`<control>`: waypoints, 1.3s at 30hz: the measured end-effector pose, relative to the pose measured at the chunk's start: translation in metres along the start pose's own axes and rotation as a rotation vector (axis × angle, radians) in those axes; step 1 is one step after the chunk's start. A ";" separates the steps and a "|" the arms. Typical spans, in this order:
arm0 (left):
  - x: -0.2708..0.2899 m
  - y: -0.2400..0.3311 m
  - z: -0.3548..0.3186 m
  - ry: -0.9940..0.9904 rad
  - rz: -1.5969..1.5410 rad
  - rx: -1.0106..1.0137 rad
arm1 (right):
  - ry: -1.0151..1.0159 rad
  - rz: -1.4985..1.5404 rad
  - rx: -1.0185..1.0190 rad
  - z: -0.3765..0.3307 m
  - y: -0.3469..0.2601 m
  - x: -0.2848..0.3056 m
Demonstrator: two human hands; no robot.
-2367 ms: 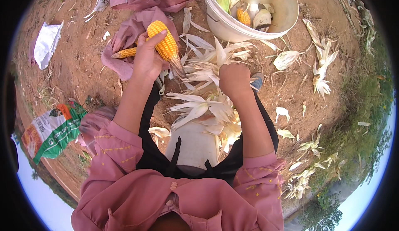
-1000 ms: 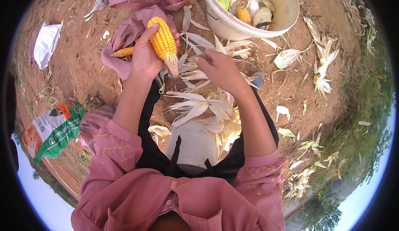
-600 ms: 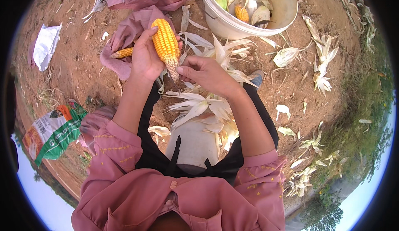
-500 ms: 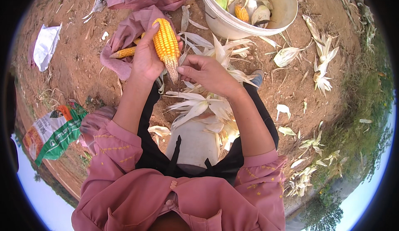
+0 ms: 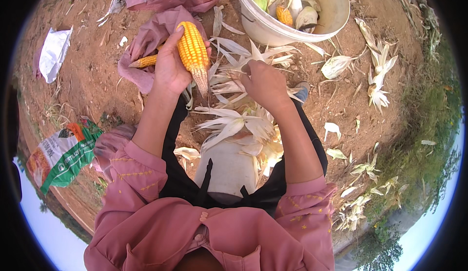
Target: The person sits on the ground and shucks corn cobs by hand, removing husks and silk. Shucked cobs are placed into a cloth bundle, and husks are discarded on the ground.
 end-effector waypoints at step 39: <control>0.000 -0.003 0.001 -0.040 -0.022 0.020 | 0.035 0.316 0.069 0.005 -0.023 -0.005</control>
Point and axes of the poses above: each hand's wrist, its own z-axis towards the middle knuckle, its own x-axis out of the back of the hand, y = z × x, the point moved 8 cm from there along z, towards the middle knuckle, and after that the axes turned 9 degrees about x, right-handed, at the moved point
